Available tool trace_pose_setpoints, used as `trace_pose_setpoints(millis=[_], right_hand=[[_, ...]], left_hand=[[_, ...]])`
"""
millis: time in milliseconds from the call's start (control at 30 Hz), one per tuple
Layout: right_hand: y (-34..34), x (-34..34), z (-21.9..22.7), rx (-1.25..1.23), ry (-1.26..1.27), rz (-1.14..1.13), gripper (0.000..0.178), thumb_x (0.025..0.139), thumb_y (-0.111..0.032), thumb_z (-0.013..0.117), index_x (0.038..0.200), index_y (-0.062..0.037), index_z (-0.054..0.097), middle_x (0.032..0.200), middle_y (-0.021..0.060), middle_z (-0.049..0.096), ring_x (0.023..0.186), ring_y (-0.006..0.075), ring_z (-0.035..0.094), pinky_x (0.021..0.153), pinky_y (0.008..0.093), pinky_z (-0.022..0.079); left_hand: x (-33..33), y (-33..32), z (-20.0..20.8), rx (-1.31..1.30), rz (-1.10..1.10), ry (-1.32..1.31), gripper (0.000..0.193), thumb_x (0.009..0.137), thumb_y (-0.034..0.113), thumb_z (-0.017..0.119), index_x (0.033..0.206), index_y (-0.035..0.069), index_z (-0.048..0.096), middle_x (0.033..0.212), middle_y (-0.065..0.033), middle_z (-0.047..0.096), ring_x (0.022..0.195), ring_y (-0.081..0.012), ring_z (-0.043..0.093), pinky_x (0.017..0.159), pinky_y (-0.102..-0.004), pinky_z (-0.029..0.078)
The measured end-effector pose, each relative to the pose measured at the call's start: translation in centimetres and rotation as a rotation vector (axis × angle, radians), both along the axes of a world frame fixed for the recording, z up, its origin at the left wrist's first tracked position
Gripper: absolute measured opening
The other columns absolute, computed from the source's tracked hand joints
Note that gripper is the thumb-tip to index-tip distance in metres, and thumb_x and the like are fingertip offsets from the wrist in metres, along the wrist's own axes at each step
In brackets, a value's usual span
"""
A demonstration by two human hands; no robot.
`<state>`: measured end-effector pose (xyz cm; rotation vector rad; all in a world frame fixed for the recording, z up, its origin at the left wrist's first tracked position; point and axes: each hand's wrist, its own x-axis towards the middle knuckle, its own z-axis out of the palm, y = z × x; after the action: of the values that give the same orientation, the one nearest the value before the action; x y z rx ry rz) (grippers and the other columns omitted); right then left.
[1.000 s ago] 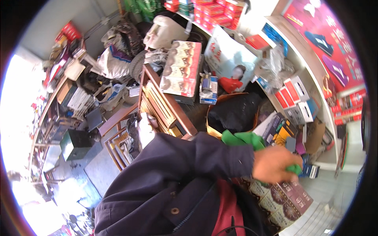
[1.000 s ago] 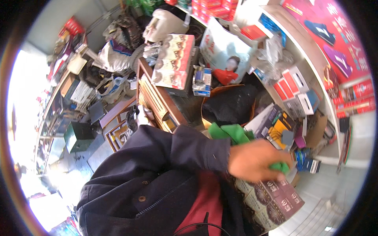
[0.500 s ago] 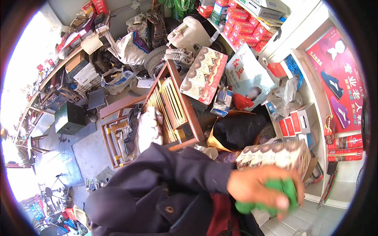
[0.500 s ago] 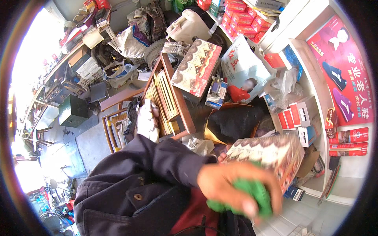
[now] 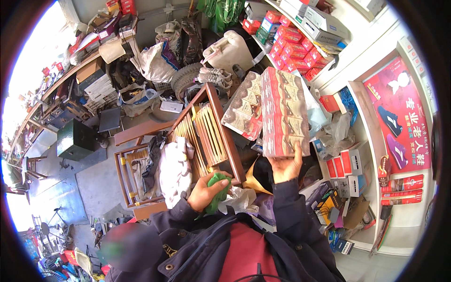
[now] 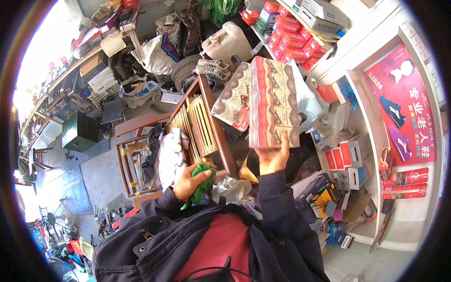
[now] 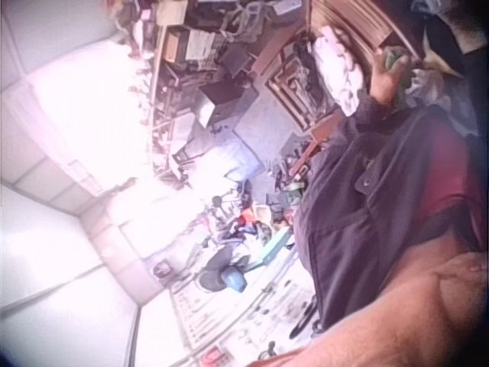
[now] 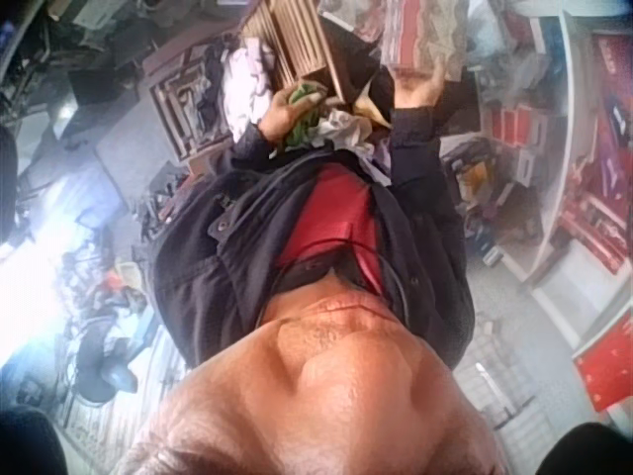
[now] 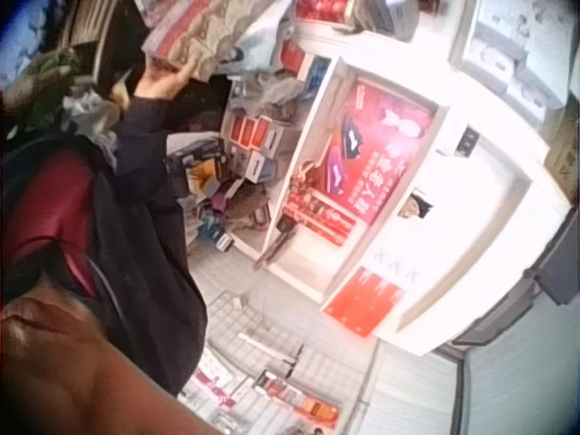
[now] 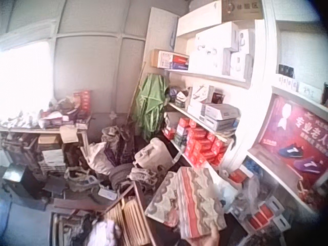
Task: The person wipes a white shelf with a green cloth, then picks up and wipes several red aerosol cans and small boxes before placing them back on the shelf. The person continues to wipe the shelf surface and surrounding areas.
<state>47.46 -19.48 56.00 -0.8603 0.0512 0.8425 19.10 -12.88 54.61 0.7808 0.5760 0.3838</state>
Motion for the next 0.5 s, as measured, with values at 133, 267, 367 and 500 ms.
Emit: trace_pose_setpoints(millis=[133,267,367,500], right_hand=[[5.8,-0.7,-0.7,0.049,-0.005,0.003,0.072,0.092,-0.049,0.077,0.145,-0.0073,0.053,0.139,0.017,0.064,0.123,0.0375,0.065,0.1,0.0574,0.057],[10.4,-1.2,-1.9,-0.013,0.038,-0.094,0.076,0.089,-0.05,0.079,0.146,-0.0083,0.05,0.141,0.0182,0.059,0.127,0.039,0.058,0.108,0.0598,0.05],[12.2,-2.1,-3.1,-0.031,0.034,-0.13,0.076,0.09,-0.049,0.078,0.148,-0.0085,0.048,0.142,0.0182,0.059,0.121,0.0387,0.062,0.106,0.059,0.051],[12.4,-3.8,-4.5,-0.058,0.067,-0.115,0.048,0.097,-0.045,0.074,0.133,-0.0158,0.063,0.106,0.0065,0.066,0.09,0.0221,0.066,0.079,0.0417,0.056]], left_hand=[[-1.9,0.0,-1.0,0.088,0.008,0.019,0.032,0.105,0.019,0.067,0.129,-0.002,0.063,0.102,-0.0066,0.073,0.093,-0.0125,0.068,0.081,-0.0285,0.054],[-3.2,0.9,-1.6,0.231,0.022,0.118,0.031,0.106,0.017,0.066,0.129,-0.002,0.061,0.104,-0.0095,0.072,0.096,-0.0183,0.071,0.083,-0.0322,0.057],[-3.6,1.5,-1.8,0.242,0.047,0.1,0.03,0.106,0.017,0.066,0.129,-0.001,0.062,0.101,-0.0087,0.072,0.095,-0.0176,0.071,0.084,-0.0319,0.057],[-3.7,2.0,-1.5,0.252,0.059,0.125,0.025,0.105,0.017,0.066,0.123,0.0,0.064,0.098,-0.0054,0.072,0.089,-0.0122,0.066,0.08,-0.028,0.053]])
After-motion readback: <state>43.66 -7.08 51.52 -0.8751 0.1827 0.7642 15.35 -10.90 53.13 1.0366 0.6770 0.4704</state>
